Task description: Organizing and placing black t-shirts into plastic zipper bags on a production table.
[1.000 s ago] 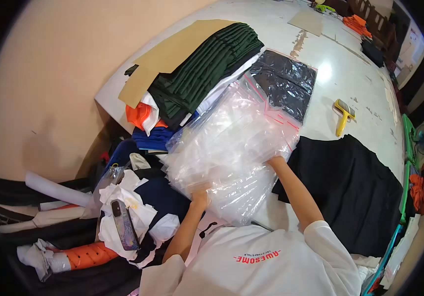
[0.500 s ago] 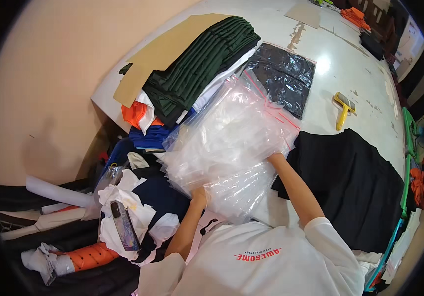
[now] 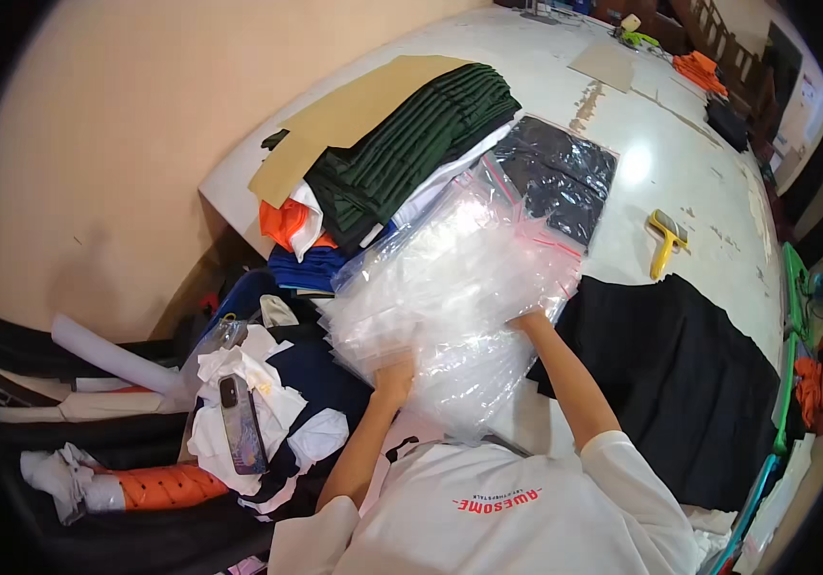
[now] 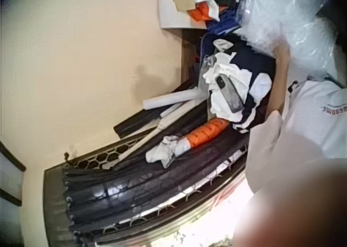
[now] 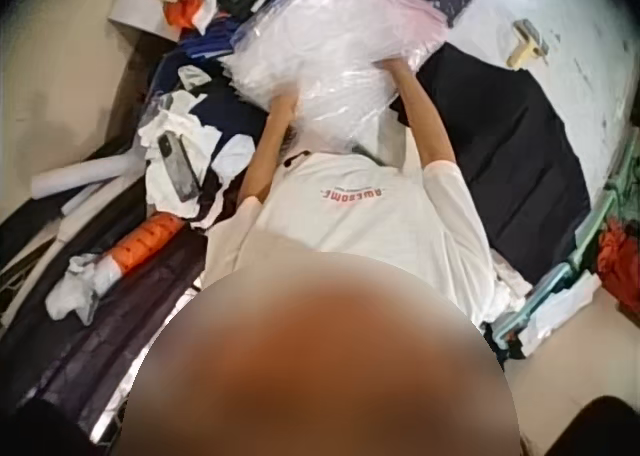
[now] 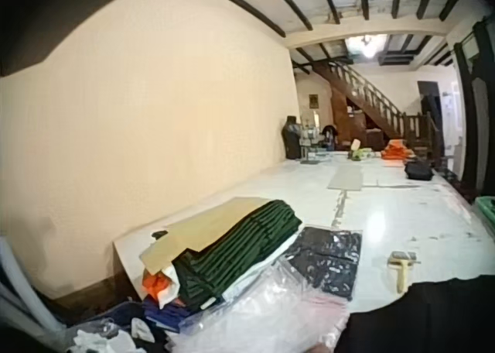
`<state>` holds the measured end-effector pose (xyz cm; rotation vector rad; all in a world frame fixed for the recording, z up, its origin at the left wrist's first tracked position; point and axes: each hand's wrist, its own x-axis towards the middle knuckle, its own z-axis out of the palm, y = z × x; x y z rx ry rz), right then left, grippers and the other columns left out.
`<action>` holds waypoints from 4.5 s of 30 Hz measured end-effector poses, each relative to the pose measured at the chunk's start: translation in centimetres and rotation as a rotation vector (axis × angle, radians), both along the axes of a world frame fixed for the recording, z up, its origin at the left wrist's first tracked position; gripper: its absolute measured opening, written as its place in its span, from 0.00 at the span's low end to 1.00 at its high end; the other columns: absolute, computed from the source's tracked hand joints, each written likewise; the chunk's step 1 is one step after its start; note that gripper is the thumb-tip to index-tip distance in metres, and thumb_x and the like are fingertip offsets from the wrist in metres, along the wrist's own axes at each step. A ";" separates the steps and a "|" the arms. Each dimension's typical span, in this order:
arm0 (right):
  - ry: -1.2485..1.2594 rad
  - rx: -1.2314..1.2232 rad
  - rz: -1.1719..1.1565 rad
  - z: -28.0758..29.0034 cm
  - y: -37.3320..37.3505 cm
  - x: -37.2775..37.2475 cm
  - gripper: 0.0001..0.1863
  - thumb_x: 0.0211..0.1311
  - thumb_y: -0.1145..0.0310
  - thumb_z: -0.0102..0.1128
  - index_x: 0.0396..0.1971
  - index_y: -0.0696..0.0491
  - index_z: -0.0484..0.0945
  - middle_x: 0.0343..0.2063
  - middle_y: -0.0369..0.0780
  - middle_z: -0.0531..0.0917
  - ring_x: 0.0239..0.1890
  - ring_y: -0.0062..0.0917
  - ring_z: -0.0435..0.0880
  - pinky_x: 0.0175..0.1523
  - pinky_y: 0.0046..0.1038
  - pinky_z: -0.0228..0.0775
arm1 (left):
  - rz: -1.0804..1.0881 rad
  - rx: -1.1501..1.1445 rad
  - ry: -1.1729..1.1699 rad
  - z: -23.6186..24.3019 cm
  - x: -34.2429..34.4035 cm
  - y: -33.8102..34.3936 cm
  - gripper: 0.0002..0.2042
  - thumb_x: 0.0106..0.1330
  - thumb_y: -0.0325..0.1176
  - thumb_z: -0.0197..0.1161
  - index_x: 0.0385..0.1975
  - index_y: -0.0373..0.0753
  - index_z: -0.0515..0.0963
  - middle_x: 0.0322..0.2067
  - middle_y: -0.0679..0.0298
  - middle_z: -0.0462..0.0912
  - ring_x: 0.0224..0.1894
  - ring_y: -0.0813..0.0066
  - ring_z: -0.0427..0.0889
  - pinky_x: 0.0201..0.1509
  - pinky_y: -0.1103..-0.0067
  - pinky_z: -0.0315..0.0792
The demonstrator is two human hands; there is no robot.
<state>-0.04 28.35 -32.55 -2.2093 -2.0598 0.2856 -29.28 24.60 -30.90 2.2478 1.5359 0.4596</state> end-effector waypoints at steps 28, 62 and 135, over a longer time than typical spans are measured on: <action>-0.155 -0.042 -0.135 6.0 -0.8 -1.9 0.38 0.48 0.36 0.36 0.59 0.40 0.54 0.60 0.36 0.57 0.63 0.43 0.43 0.57 0.61 0.27 | -0.200 -0.028 -0.253 10.9 9.0 17.0 0.27 0.49 0.50 0.60 0.32 0.26 0.73 0.33 0.42 0.75 0.38 0.53 0.76 0.40 0.71 0.69; 1.186 0.208 0.064 -3.4 0.9 1.3 0.31 0.58 0.48 0.37 0.59 0.48 0.52 0.60 0.41 0.54 0.62 0.35 0.49 0.65 0.36 0.35 | -0.408 -0.038 0.224 14.3 16.3 2.5 0.48 0.49 0.59 0.56 0.54 0.19 0.47 0.54 0.36 0.54 0.57 0.41 0.54 0.59 0.59 0.52; -0.009 0.397 0.137 7.7 11.6 -0.6 0.29 0.53 0.39 0.39 0.56 0.27 0.57 0.62 0.32 0.50 0.63 0.49 0.36 0.56 0.63 0.24 | 0.488 -0.048 0.158 9.0 6.0 4.9 0.34 0.59 0.56 0.42 0.62 0.49 0.44 0.63 0.53 0.30 0.61 0.38 0.22 0.50 0.40 0.19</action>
